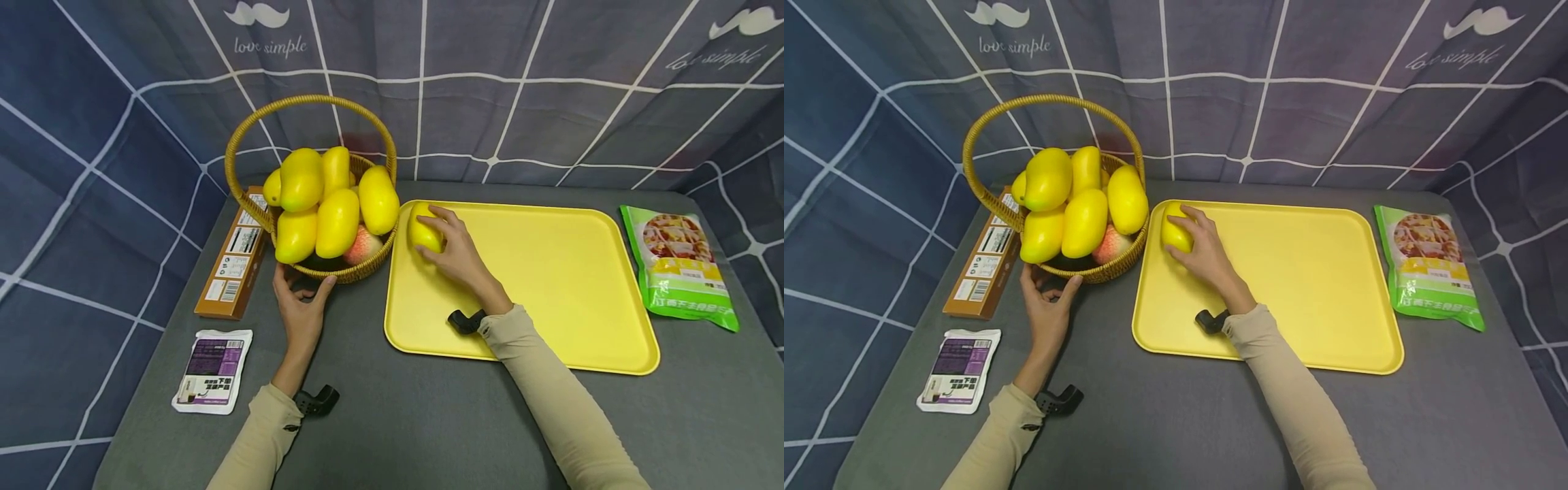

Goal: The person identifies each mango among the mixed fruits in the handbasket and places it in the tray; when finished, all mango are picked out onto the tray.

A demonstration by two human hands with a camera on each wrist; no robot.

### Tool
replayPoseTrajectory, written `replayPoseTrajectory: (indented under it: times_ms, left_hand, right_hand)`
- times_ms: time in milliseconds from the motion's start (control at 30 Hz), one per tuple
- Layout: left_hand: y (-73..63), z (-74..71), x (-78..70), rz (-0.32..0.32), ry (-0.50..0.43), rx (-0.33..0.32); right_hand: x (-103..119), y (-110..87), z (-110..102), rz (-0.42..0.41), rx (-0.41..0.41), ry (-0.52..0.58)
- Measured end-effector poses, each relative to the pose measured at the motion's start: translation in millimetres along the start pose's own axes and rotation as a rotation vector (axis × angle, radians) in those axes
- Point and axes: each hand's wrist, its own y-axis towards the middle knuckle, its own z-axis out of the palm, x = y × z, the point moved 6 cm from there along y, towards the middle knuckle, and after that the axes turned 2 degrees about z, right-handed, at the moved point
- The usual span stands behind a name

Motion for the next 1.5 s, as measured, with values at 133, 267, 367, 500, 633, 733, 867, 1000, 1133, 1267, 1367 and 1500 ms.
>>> replayPoseTrajectory:
  times_ms: [133,267,367,500,633,733,867,1000,1133,1267,1367,1500]
  left_hand:
    - [0.0,-0.6,-0.1,0.001,-0.006,-0.001]
    - [0.1,-0.8,-0.7,0.000,-0.009,0.000]
    - [-0.2,-0.9,-0.5,-0.002,-0.009,-0.001]
    - [-0.6,-1.1,0.5,-0.003,-0.008,-0.003]
    - [-0.4,-1.0,0.7,-0.003,-0.004,-0.003]
    - [-0.4,-1.0,0.9,-0.005,-0.002,-0.002]
    - [-0.4,-1.0,0.3,-0.007,-0.004,0.002]
    - [-0.6,-1.4,-0.6,-0.001,-0.009,0.004]
    - [-0.6,-2.0,-0.8,0.008,-0.011,0.005]
    - [-0.6,-2.2,-0.7,0.011,-0.009,0.004]
    - [-0.6,-2.2,-1.0,0.007,-0.010,0.004]
    - [-0.3,-2.1,-2.1,0.003,-0.009,0.005]
  right_hand:
    - [0,1.1,1,0.000,0.001,-0.022]
    - [-1,1.7,2,0.008,-0.004,-0.045]
    - [-2,1.8,3,0.016,-0.002,-0.065]
    - [-2,0.8,5,0.017,0.010,-0.091]
    - [-2,-0.7,6,0.008,0.017,-0.111]
    - [-1,-1.9,5,0.001,0.017,-0.118]
    - [0,-2.6,5,-0.009,0.014,-0.126]
    - [1,-3.0,5,-0.014,0.018,-0.133]
    - [1,-4.0,6,-0.015,0.030,-0.136]
    - [1,-4.6,6,-0.018,0.042,-0.143]
    - [1,-4.8,6,-0.036,0.039,-0.159]
    - [8,-5.1,2,-0.095,0.001,-0.175]
